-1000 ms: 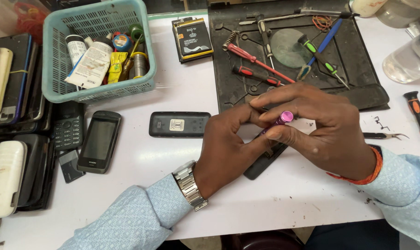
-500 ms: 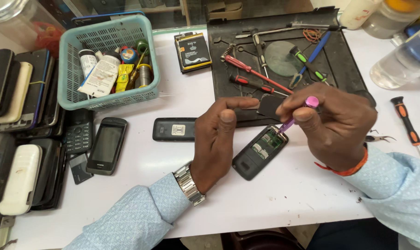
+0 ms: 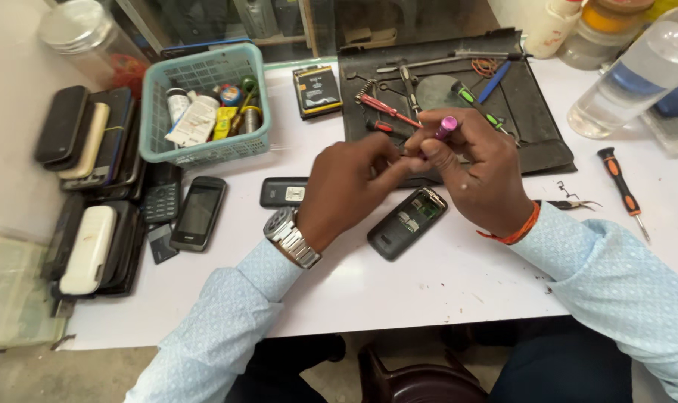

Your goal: The person uses a small purple tool to work on the internal components of a disassembled mobile phone, then reassembles the phone by snapping the back cover into place and inserting the battery.

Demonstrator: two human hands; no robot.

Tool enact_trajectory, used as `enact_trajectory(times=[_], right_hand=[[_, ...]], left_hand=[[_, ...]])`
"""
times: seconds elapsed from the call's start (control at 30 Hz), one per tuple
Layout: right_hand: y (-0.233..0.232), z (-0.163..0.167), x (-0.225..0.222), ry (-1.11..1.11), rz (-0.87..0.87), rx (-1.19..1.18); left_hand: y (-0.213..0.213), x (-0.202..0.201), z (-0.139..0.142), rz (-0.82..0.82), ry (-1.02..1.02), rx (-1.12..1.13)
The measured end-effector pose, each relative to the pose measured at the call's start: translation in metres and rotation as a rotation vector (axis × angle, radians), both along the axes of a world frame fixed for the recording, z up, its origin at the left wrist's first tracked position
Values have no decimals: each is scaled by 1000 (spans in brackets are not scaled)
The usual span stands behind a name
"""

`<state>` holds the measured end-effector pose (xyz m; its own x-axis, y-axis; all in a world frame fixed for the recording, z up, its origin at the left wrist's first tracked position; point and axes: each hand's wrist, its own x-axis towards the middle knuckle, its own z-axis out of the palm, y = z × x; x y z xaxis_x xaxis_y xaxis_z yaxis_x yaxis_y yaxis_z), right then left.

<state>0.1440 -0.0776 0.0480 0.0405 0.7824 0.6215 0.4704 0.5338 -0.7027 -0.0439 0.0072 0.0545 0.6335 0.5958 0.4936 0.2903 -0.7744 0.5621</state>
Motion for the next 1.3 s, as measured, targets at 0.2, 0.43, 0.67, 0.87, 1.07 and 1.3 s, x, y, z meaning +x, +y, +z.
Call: enact_trajectory(times=[0.2,0.43,0.67,0.87,1.07,1.3], right_hand=[[1,-7,4,-32,-45,69],[-4,-14,12,132,-4,39],[-13,-10,17,134,7,-22],[-25,-12,11,126,78,-80],[-25,-19,19,83,172,-104],[-34,-20,19,75,176,-97]], left_hand=[[21,9,7,-134,319,421],[12,-2,-25,-109,183,292],[18,-5,-19,-279,372,221],[11,-10,-4,-482,380,223],[0,-6,-3,-511,487,196],[-2,-3,-4,-510,543,107]])
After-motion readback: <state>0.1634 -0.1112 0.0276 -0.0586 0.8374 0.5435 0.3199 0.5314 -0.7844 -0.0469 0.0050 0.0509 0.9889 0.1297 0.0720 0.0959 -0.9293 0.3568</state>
